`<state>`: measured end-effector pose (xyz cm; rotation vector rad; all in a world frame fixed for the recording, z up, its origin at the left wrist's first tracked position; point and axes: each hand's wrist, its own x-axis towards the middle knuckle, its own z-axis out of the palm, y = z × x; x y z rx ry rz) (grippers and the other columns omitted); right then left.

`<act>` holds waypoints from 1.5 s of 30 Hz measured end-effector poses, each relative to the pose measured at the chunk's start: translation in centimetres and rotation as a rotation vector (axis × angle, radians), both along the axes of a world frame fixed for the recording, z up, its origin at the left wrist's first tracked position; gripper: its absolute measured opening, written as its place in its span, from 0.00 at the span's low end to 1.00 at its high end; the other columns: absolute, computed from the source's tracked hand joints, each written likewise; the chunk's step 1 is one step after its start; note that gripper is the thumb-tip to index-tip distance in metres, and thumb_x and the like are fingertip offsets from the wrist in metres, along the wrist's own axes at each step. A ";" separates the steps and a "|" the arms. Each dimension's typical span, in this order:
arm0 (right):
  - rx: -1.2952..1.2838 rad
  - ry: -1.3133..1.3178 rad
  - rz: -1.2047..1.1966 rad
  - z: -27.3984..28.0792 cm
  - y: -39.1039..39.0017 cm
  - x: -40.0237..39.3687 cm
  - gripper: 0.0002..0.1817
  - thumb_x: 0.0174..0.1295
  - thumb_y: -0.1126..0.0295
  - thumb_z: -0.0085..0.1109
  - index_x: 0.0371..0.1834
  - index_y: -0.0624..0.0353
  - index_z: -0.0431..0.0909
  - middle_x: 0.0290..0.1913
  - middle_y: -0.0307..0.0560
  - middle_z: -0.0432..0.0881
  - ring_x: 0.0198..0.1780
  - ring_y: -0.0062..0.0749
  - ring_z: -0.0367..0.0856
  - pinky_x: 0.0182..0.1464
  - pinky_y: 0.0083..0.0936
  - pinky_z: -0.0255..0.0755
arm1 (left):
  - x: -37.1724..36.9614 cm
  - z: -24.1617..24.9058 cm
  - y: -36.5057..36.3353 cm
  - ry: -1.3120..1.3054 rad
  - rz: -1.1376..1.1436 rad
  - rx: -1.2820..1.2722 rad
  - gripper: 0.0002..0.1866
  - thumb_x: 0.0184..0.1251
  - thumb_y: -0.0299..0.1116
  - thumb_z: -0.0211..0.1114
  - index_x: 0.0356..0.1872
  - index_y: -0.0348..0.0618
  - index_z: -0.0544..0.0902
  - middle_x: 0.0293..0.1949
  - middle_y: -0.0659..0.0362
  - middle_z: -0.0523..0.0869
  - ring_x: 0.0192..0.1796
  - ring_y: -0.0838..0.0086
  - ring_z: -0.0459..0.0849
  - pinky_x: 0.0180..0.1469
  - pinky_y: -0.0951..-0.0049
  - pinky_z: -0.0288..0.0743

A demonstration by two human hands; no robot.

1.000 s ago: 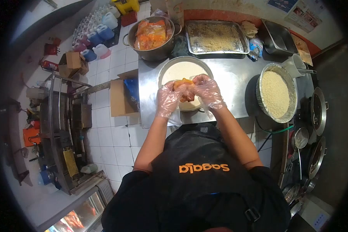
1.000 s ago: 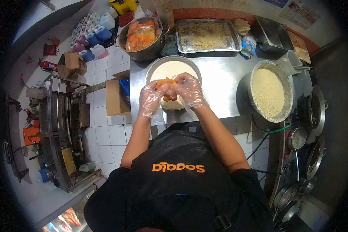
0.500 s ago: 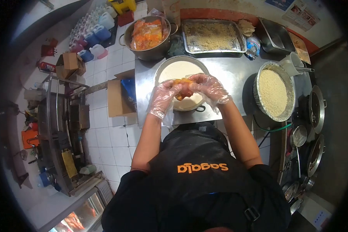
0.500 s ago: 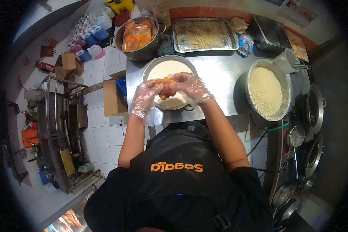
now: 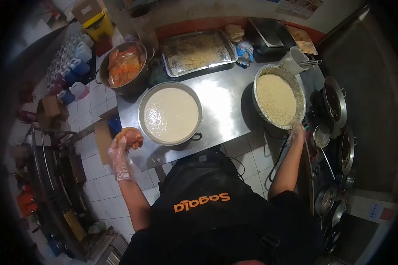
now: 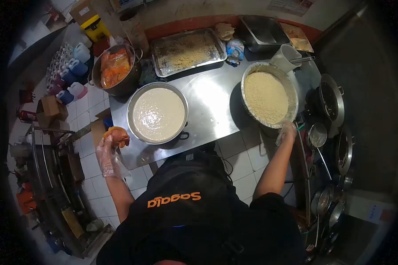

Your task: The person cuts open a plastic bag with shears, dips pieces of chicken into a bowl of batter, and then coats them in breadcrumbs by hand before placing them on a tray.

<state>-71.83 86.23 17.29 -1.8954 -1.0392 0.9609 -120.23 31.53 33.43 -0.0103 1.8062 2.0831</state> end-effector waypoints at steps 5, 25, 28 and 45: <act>-0.043 0.265 0.067 1.7 -3.9 -3.2 0.17 0.59 0.75 0.53 0.53 0.62 0.72 0.41 0.52 0.82 0.30 0.40 0.83 0.22 0.34 0.77 | 0.0 1.1 -0.1 -0.073 0.091 0.020 0.18 0.63 0.33 0.67 0.49 0.32 0.79 0.42 0.55 0.83 0.42 0.72 0.83 0.50 0.72 0.76; -0.037 0.484 0.422 5.1 -16.1 -18.4 0.28 0.53 0.81 0.52 0.61 0.61 0.66 0.49 0.53 0.79 0.46 0.40 0.80 0.49 0.33 0.74 | 2.3 0.1 5.7 0.002 0.040 0.031 0.14 0.63 0.28 0.65 0.48 0.32 0.81 0.42 0.57 0.84 0.43 0.75 0.82 0.51 0.76 0.75; -0.086 0.492 0.485 5.5 -15.9 -19.8 0.30 0.54 0.80 0.55 0.63 0.61 0.63 0.51 0.53 0.78 0.46 0.41 0.81 0.46 0.35 0.77 | 3.7 0.5 6.8 0.013 0.048 0.027 0.14 0.63 0.27 0.64 0.49 0.32 0.81 0.43 0.57 0.84 0.43 0.75 0.82 0.52 0.75 0.74; 0.206 0.265 1.979 20.7 -21.6 -34.0 0.21 0.56 0.68 0.66 0.53 0.63 0.77 0.44 0.46 0.83 0.42 0.28 0.80 0.45 0.28 0.76 | 10.2 2.9 13.6 0.047 -0.087 -0.073 0.15 0.63 0.26 0.66 0.49 0.32 0.78 0.42 0.56 0.85 0.43 0.77 0.82 0.47 0.78 0.76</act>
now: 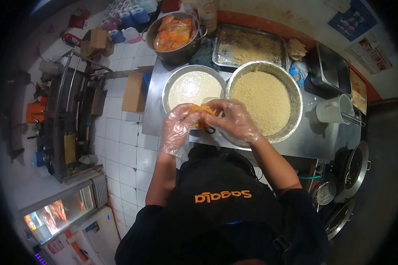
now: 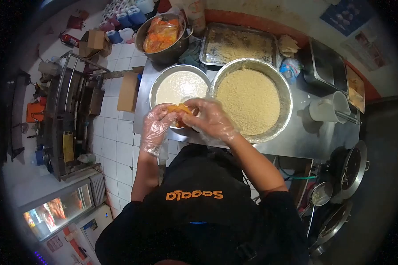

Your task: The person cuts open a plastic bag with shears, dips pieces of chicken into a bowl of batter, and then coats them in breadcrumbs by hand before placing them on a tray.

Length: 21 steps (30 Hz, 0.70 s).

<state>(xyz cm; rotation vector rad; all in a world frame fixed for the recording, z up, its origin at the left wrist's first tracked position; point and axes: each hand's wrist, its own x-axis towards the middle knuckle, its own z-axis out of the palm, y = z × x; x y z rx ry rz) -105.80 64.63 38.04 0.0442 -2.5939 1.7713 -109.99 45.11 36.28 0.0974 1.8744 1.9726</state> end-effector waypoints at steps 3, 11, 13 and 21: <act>-0.578 -0.310 0.114 -0.6 -1.2 -2.7 0.20 0.52 0.76 0.69 0.47 0.76 0.76 0.34 0.47 0.85 0.32 0.24 0.82 0.39 0.19 0.77 | -0.9 -0.1 -0.7 -0.037 -0.009 0.001 0.15 0.63 0.25 0.65 0.49 0.31 0.77 0.42 0.55 0.85 0.43 0.77 0.83 0.46 0.78 0.77; -0.339 -0.423 0.126 -1.4 -3.7 -5.5 0.15 0.51 0.75 0.67 0.41 0.66 0.77 0.31 0.40 0.82 0.34 0.18 0.78 0.41 0.17 0.72 | -5.1 -2.4 -4.2 0.064 -0.136 -0.023 0.10 0.64 0.27 0.65 0.43 0.32 0.82 0.38 0.57 0.86 0.37 0.79 0.83 0.42 0.78 0.78; -0.369 -0.442 0.101 -0.7 -4.6 -6.1 0.15 0.51 0.75 0.66 0.41 0.66 0.78 0.33 0.41 0.82 0.36 0.20 0.79 0.42 0.18 0.72 | -5.9 -1.7 -4.7 0.029 -0.132 -0.035 0.10 0.63 0.28 0.66 0.43 0.33 0.82 0.39 0.57 0.86 0.38 0.79 0.82 0.43 0.77 0.77; 0.092 -0.247 -0.279 -1.5 -5.0 -8.0 0.17 0.52 0.68 0.68 0.45 0.64 0.81 0.36 0.50 0.85 0.38 0.33 0.83 0.46 0.28 0.74 | -8.9 -1.3 -9.2 0.085 0.052 0.099 0.20 0.70 0.45 0.59 0.50 0.38 0.82 0.48 0.55 0.86 0.51 0.70 0.83 0.52 0.71 0.73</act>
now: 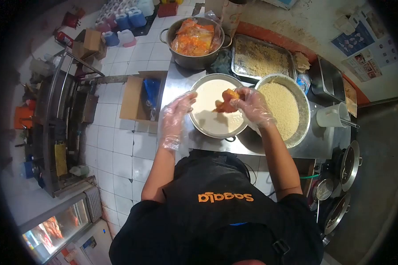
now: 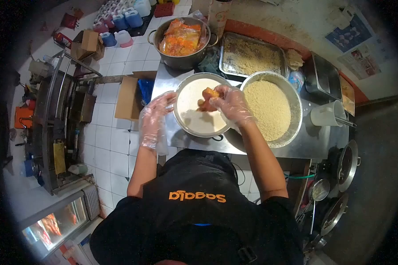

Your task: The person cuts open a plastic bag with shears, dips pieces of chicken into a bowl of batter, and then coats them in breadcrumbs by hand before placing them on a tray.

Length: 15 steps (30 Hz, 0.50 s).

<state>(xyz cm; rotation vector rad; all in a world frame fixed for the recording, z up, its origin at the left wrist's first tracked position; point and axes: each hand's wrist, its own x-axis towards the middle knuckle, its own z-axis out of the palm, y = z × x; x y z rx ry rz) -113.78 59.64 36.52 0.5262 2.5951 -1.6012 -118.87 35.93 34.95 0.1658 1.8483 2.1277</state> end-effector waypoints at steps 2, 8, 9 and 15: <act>0.250 0.098 0.010 1.1 -1.1 -0.8 0.16 0.52 0.68 0.68 0.43 0.63 0.82 0.36 0.52 0.85 0.37 0.37 0.83 0.45 0.31 0.74 | -0.6 -0.2 -1.9 0.013 0.051 0.042 0.19 0.72 0.40 0.56 0.53 0.35 0.80 0.47 0.54 0.86 0.52 0.70 0.83 0.53 0.71 0.74; 0.770 0.047 0.107 -5.3 -2.3 -2.9 0.13 0.50 0.59 0.69 0.29 0.57 0.86 0.28 0.54 0.82 0.33 0.47 0.81 0.39 0.40 0.74 | -1.6 -2.3 -6.9 -0.063 0.105 0.096 0.18 0.70 0.40 0.59 0.51 0.36 0.81 0.46 0.52 0.86 0.50 0.67 0.84 0.52 0.70 0.75; 0.777 0.048 0.111 -6.4 -2.4 -3.0 0.13 0.50 0.59 0.69 0.29 0.57 0.86 0.28 0.54 0.82 0.33 0.47 0.81 0.39 0.40 0.74 | -1.6 -2.5 -7.3 -0.077 0.112 0.099 0.19 0.70 0.41 0.60 0.51 0.35 0.80 0.46 0.52 0.85 0.51 0.67 0.83 0.53 0.69 0.75; 0.872 -0.155 0.170 -11.6 -3.1 -3.3 0.16 0.50 0.53 0.65 0.27 0.55 0.85 0.29 0.53 0.84 0.34 0.46 0.84 0.40 0.39 0.77 | -0.6 -3.1 -8.9 -0.127 0.217 0.147 0.15 0.70 0.37 0.59 0.49 0.37 0.82 0.44 0.53 0.86 0.48 0.69 0.84 0.52 0.72 0.74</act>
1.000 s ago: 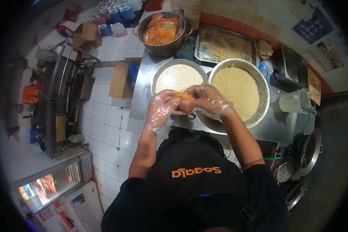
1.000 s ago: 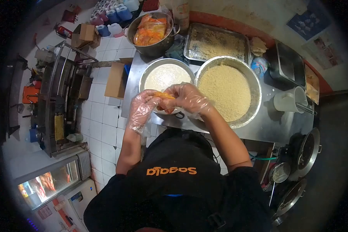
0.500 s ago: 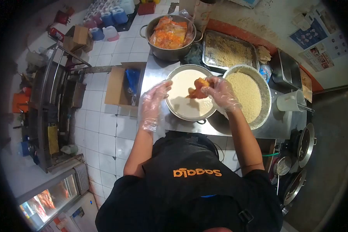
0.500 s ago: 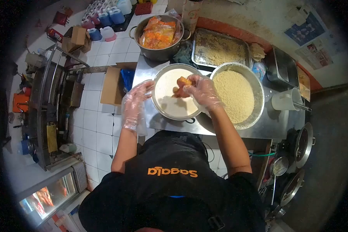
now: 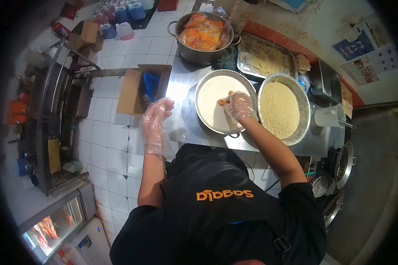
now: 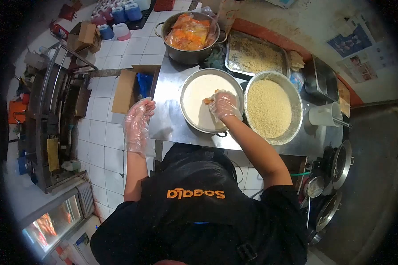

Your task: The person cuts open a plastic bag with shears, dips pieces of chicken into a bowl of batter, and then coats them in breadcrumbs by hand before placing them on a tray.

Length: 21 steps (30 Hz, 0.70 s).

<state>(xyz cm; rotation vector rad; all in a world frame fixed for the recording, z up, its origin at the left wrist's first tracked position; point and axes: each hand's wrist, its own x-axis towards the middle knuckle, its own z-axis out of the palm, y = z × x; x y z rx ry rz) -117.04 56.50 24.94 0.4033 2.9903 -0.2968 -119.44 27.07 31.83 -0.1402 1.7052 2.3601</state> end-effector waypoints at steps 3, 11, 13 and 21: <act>0.045 -0.013 0.035 -2.3 0.4 -0.5 0.15 0.48 0.56 0.65 0.26 0.58 0.85 0.29 0.54 0.84 0.33 0.45 0.85 0.37 0.38 0.77 | 0.2 -0.2 -0.6 -0.006 0.020 0.018 0.15 0.69 0.36 0.60 0.48 0.37 0.82 0.44 0.53 0.86 0.48 0.70 0.84 0.52 0.73 0.74; 0.007 -0.061 0.063 -2.9 0.7 -1.3 0.13 0.46 0.59 0.65 0.24 0.59 0.85 0.27 0.56 0.84 0.33 0.44 0.85 0.38 0.37 0.78 | -0.1 0.0 -1.3 -0.023 0.079 0.015 0.15 0.69 0.35 0.60 0.50 0.34 0.81 0.44 0.53 0.86 0.47 0.71 0.84 0.51 0.74 0.75; -0.059 -0.087 0.081 -0.6 0.8 -1.3 0.13 0.46 0.60 0.66 0.25 0.60 0.86 0.28 0.56 0.85 0.33 0.44 0.85 0.39 0.36 0.78 | -0.2 0.1 -1.3 -0.015 0.091 0.024 0.15 0.69 0.35 0.61 0.49 0.34 0.81 0.43 0.53 0.86 0.46 0.71 0.85 0.49 0.75 0.75; -0.744 -0.040 -0.116 8.6 2.6 0.3 0.17 0.48 0.65 0.71 0.39 0.64 0.86 0.31 0.51 0.87 0.32 0.29 0.83 0.42 0.26 0.75 | -0.6 -0.3 -0.8 -0.016 0.099 0.036 0.14 0.69 0.35 0.61 0.48 0.35 0.82 0.42 0.54 0.87 0.45 0.71 0.85 0.49 0.75 0.75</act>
